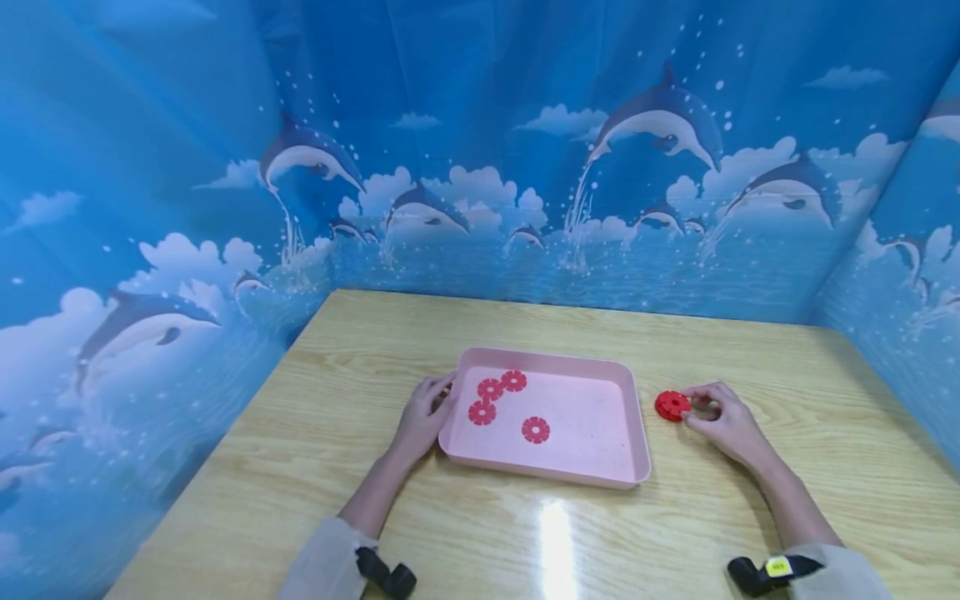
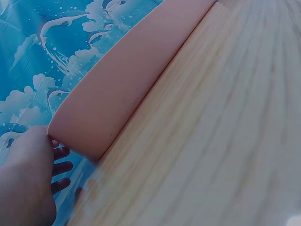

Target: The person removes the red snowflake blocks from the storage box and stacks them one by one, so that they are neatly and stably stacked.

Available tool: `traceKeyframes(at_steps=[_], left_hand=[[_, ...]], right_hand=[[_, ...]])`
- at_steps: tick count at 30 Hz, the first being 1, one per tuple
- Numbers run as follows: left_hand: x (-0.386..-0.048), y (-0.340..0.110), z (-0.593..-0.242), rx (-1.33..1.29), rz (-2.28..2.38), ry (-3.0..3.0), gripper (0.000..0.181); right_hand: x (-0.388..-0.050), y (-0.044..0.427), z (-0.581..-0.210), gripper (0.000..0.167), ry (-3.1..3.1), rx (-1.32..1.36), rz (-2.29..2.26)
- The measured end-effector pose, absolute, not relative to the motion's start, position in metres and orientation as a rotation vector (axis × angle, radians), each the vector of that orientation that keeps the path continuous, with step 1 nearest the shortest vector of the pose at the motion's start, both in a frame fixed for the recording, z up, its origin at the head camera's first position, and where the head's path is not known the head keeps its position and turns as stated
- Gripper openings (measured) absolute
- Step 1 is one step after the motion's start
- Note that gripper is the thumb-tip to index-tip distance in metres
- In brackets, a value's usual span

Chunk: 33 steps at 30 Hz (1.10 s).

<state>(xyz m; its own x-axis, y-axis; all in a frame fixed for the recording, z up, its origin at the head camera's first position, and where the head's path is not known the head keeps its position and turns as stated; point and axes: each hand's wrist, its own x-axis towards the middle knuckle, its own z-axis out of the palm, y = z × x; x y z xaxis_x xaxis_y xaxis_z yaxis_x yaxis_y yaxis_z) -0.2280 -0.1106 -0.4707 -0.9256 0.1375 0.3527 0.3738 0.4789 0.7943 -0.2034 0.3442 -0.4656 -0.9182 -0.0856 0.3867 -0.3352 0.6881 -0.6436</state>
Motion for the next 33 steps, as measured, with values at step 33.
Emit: traceKeyframes(at_steps=[33], left_hand=[[-0.227,-0.1104,-0.4702,-0.438,-1.42,-2.496,0.037]], right_hand=[[-0.207,0.347,-0.4689,0.032,-2.575,0.389,1.1]])
